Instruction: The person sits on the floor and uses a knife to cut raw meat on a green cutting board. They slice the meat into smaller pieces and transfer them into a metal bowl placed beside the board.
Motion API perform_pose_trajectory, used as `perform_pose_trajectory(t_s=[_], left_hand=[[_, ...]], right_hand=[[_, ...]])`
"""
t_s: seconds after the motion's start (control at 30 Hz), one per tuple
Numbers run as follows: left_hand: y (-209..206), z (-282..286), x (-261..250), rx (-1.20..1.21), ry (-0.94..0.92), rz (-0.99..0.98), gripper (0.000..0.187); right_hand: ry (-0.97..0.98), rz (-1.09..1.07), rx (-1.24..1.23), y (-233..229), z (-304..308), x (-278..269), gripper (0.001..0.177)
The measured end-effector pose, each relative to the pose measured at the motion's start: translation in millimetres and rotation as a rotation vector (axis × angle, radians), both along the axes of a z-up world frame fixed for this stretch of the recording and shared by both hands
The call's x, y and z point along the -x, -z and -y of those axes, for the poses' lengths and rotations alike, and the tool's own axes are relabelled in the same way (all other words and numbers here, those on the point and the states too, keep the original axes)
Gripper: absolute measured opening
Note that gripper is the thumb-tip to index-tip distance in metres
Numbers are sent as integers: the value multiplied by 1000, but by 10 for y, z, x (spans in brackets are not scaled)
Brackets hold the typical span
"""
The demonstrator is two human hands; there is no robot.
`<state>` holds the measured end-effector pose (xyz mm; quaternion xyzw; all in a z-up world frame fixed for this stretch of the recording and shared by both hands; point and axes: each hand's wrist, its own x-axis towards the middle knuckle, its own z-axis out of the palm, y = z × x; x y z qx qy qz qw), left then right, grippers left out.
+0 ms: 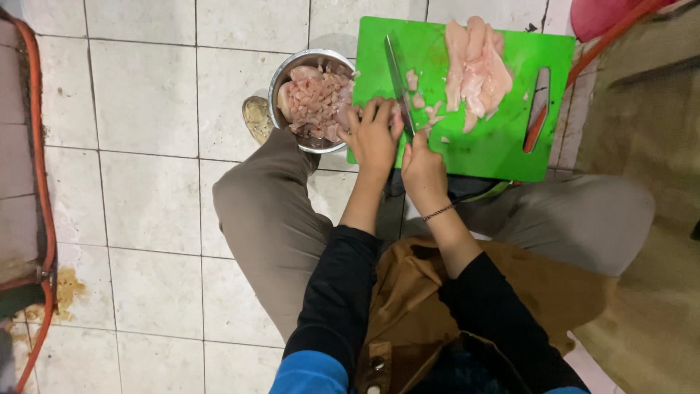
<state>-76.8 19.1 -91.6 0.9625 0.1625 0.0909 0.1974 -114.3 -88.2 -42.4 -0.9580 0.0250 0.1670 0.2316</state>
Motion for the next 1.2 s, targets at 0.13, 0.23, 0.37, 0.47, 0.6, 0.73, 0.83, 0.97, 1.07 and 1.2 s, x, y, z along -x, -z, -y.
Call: perform_pose_trajectory(t_s=[0.13, 0.23, 0.37, 0.47, 0.6, 0.73, 0.83, 0.97, 1.07, 1.2], left_hand=[[62, -1, -24, -40, 4, -21, 25], [108, -1, -33, -95, -1, -23, 25], [164, -2, -37, -93, 2, -30, 26], [148, 2, -32, -77, 8, -52, 29], [-106, -19, 30, 10, 38, -34, 35], [-115, -105, 126, 172, -22, 69, 43], [-36, -100, 125, 83, -65, 99, 30], [-20, -69, 137, -21, -77, 107, 20], [9, -65, 137, 36, -75, 107, 25], [-35, -51, 107, 61, -83, 106, 27]], right_hand=[[-5, 23, -47, 90, -37, -233, 40], [-11, 29, -55, 118, -65, -350, 36], [-38, 55, -25, -150, -25, -25, 35], [36, -81, 19, -72, 159, 363, 42], [32, 35, 15, -177, 137, 259, 37], [11, 95, -12, -365, 121, 229, 36], [-7, 93, -22, -445, 71, 295, 35], [-49, 21, 21, -352, 30, 302, 38], [-20, -20, 59, -366, 60, 264, 38], [-32, 11, 53, -542, -22, 279, 35]])
